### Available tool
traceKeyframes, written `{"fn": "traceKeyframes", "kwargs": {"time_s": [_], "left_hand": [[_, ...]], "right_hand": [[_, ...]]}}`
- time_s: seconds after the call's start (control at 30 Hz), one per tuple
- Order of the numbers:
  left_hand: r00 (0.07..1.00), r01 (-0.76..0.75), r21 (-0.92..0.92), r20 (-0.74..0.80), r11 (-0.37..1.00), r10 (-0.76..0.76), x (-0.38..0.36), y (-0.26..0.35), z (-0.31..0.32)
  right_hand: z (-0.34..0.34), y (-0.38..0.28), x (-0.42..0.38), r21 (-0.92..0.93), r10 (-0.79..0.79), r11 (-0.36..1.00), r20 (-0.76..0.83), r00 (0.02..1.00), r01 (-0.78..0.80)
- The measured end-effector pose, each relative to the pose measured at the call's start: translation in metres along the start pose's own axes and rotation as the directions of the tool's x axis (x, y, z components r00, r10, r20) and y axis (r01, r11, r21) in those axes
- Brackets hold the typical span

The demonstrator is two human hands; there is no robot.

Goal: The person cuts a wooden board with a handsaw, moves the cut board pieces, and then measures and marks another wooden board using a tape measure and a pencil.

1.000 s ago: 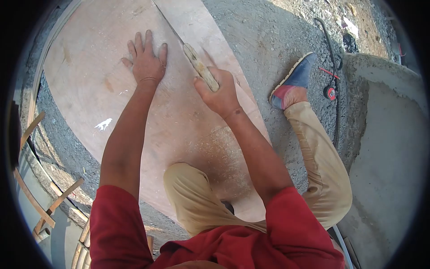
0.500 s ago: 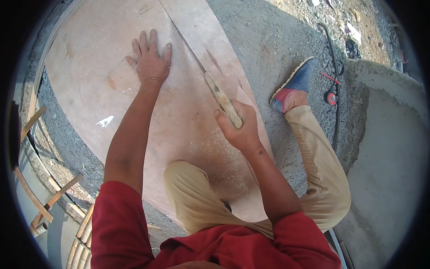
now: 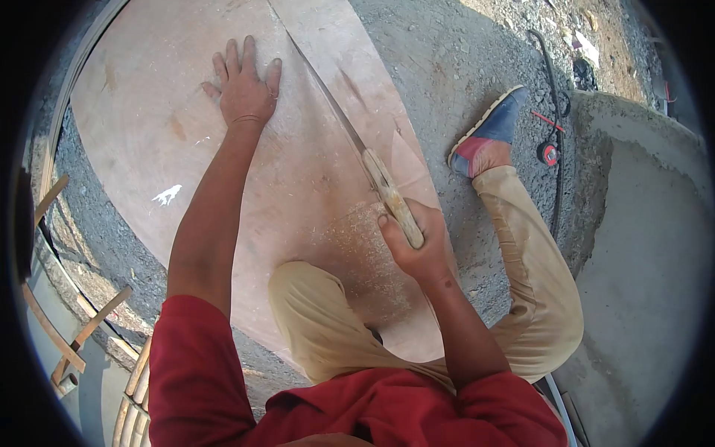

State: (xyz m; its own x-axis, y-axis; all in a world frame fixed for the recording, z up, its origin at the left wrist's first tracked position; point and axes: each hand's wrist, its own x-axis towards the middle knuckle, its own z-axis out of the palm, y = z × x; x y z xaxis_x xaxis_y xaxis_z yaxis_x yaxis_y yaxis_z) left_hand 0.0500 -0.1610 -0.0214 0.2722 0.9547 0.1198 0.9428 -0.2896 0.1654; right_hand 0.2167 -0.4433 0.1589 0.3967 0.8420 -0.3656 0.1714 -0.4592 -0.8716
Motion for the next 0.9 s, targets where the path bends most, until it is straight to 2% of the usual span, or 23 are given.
{"fn": "traceKeyframes", "kwargs": {"time_s": [0.07,0.13,0.17,0.2,0.27,0.37,0.4,0.43,0.47,0.57,0.63,0.67,0.73,0.8,0.83,0.9], "left_hand": [[1.000,0.001,0.011,-0.002,1.000,-0.001,0.001,-0.001,0.004],[1.000,0.004,0.007,-0.001,1.000,-0.004,0.003,-0.004,0.007],[1.000,-0.005,0.001,0.002,1.000,0.005,0.001,-0.001,0.005],[1.000,-0.013,0.012,-0.026,1.000,0.014,0.009,0.000,0.003],[0.999,-0.021,0.037,-0.037,0.999,0.022,0.001,-0.002,0.003],[0.999,-0.009,0.056,-0.034,0.998,0.011,0.002,0.000,-0.001],[0.999,-0.011,0.039,-0.031,0.999,0.012,0.002,-0.002,-0.002],[1.000,-0.010,0.020,-0.024,1.000,0.011,0.003,-0.001,-0.002],[1.000,-0.006,0.001,-0.015,1.000,0.006,0.001,-0.001,0.001],[1.000,0.007,0.017,-0.017,1.000,-0.007,0.002,-0.001,0.006],[1.000,-0.008,0.028,0.026,1.000,0.007,-0.006,0.000,0.005],[1.000,-0.002,0.033,0.013,0.999,0.001,0.003,0.001,0.002],[1.000,-0.010,0.018,0.010,1.000,0.010,0.000,-0.001,-0.005],[1.000,-0.008,0.012,-0.018,1.000,0.008,0.002,0.005,-0.007],[0.999,-0.008,0.028,-0.031,1.000,0.009,0.001,0.003,-0.005],[0.999,-0.006,0.045,-0.053,0.999,0.008,0.003,0.000,0.002]], "right_hand": [[0.003,0.012,0.006,0.003,-0.075,0.997,-0.019,0.997,0.075],[0.023,0.028,0.042,0.039,-0.075,0.996,0.009,0.997,0.075],[0.041,0.037,0.094,0.032,-0.076,0.997,0.069,0.995,0.074],[0.065,0.028,0.147,0.074,-0.190,0.979,0.010,0.982,0.189],[0.083,-0.006,0.179,0.006,-0.115,0.993,-0.004,0.993,0.115],[0.044,0.019,0.102,0.043,-0.149,0.988,0.033,0.988,0.148],[0.023,0.029,0.062,0.028,-0.061,0.998,0.071,0.996,0.059],[0.009,0.011,0.025,0.063,-0.043,0.997,0.031,0.999,0.041],[-0.006,0.010,-0.002,-0.010,0.009,1.000,0.048,0.999,-0.009],[0.012,0.028,0.010,0.060,-0.087,0.994,-0.031,0.996,0.089],[0.046,0.042,0.097,0.086,-0.083,0.993,0.045,0.996,0.079],[0.069,0.029,0.145,0.056,-0.181,0.982,-0.018,0.983,0.182],[0.083,0.014,0.173,0.041,-0.240,0.969,-0.061,0.969,0.243],[0.059,0.028,0.129,0.048,-0.210,0.976,-0.010,0.978,0.210],[0.034,0.027,0.087,0.065,-0.049,0.997,0.067,0.997,0.045],[-0.001,0.026,0.008,0.028,-0.052,0.998,0.016,0.999,0.051]]}}
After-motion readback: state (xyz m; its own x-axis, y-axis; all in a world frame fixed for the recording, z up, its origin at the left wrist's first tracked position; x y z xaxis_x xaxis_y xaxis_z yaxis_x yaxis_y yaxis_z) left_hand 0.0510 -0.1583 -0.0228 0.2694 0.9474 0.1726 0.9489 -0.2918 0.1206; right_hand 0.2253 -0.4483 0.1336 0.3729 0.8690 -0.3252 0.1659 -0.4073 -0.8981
